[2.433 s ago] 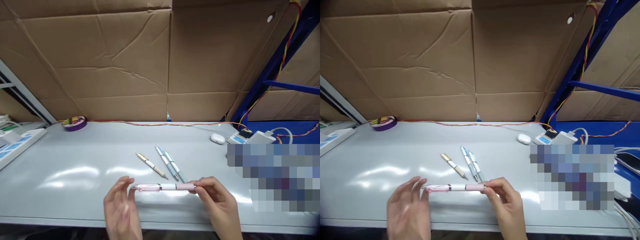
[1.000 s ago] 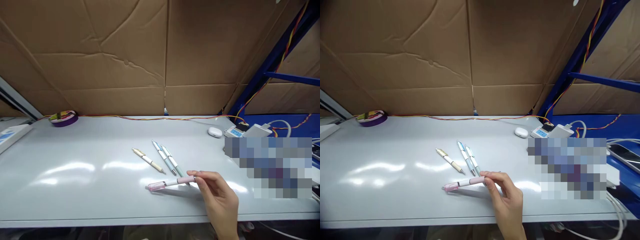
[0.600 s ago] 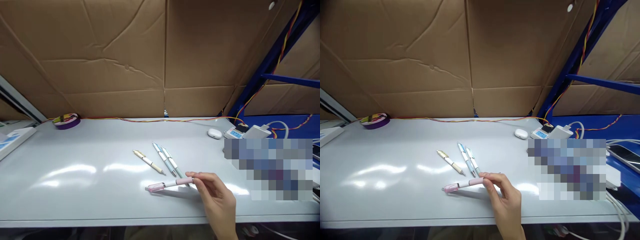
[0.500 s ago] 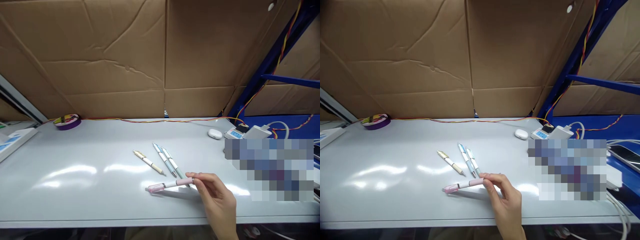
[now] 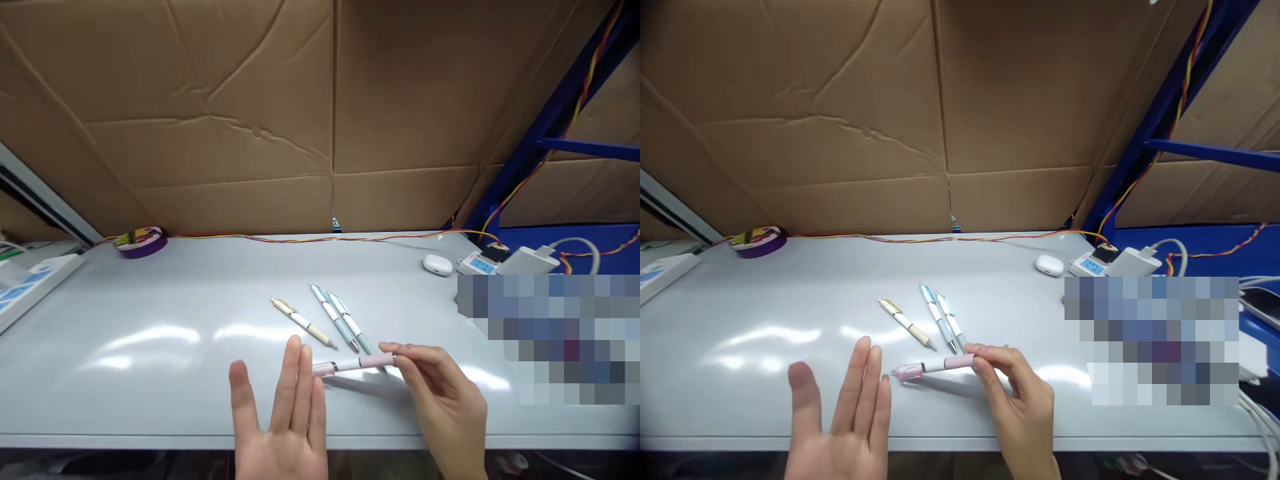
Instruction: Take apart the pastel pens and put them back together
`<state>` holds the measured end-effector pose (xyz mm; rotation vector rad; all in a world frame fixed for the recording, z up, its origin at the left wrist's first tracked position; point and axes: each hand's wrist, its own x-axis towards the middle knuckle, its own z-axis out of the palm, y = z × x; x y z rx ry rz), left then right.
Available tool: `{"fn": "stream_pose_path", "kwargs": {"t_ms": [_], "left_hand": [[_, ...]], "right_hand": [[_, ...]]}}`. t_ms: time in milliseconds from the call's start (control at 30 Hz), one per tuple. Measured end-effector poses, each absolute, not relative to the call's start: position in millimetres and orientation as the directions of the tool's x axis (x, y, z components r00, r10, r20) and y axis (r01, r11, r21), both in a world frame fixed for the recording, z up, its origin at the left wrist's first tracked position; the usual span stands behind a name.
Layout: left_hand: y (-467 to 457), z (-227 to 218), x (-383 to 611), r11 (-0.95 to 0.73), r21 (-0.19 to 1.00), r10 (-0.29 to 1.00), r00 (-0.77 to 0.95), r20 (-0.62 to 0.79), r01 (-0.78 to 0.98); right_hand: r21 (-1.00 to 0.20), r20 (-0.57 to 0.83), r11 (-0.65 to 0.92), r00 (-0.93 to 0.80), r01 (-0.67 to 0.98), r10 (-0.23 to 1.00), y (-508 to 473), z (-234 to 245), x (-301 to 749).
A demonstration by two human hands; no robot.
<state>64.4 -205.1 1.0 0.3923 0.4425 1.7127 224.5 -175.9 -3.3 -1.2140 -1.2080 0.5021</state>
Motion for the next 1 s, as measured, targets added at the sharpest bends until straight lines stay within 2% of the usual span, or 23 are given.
{"fn": "stream_pose_path", "kwargs": {"t_ms": [100,300,533,633,733,767,833,900,967,1000], "left_hand": [[-200,13,75,-0.189,0.448,0.982,-0.174,0.075,-0.874],[-204,8,72,-0.116,0.449,0.993,-0.098,0.063,-0.886],[-203,12,68,-0.022,0.35,0.995,0.014,0.1,-0.936],[-199,10,68,-0.077,0.383,0.997,-0.065,0.045,-0.92],[-191,7,70,-0.21,0.484,0.954,-0.286,-0.088,-0.849],[-188,7,72,-0.243,0.505,0.926,-0.353,-0.132,-0.828],[-183,6,74,-0.188,0.482,0.917,-0.329,-0.225,-0.856],[-181,5,77,-0.028,0.365,0.952,-0.136,-0.274,-0.931],[-180,5,78,0.064,0.222,0.972,0.01,-0.236,-0.973],[-180,4,78,0.053,0.161,0.979,0.02,-0.205,-0.985]], "right_hand": [[-0.89,0.436,0.338,0.351,0.307,0.828,-177,-3,225],[-0.889,0.431,0.324,0.353,0.324,0.831,-178,-2,225],[-0.889,0.433,0.326,0.358,0.321,0.827,-177,-3,223],[-0.879,0.473,0.366,0.478,0.304,0.74,-178,-5,222],[-0.859,0.479,0.459,0.674,0.228,0.562,-180,-8,223],[-0.861,0.459,0.473,0.687,0.189,0.563,-181,-9,223],[-0.891,0.413,0.444,0.589,0.101,0.695,-183,-8,222],[-0.94,0.319,0.34,0.419,0.026,0.85,-185,-6,218],[-0.976,0.212,0.219,0.263,0.004,0.941,-184,-3,214],[-0.985,0.17,0.168,0.192,0.027,0.966,-183,-2,212]]}}
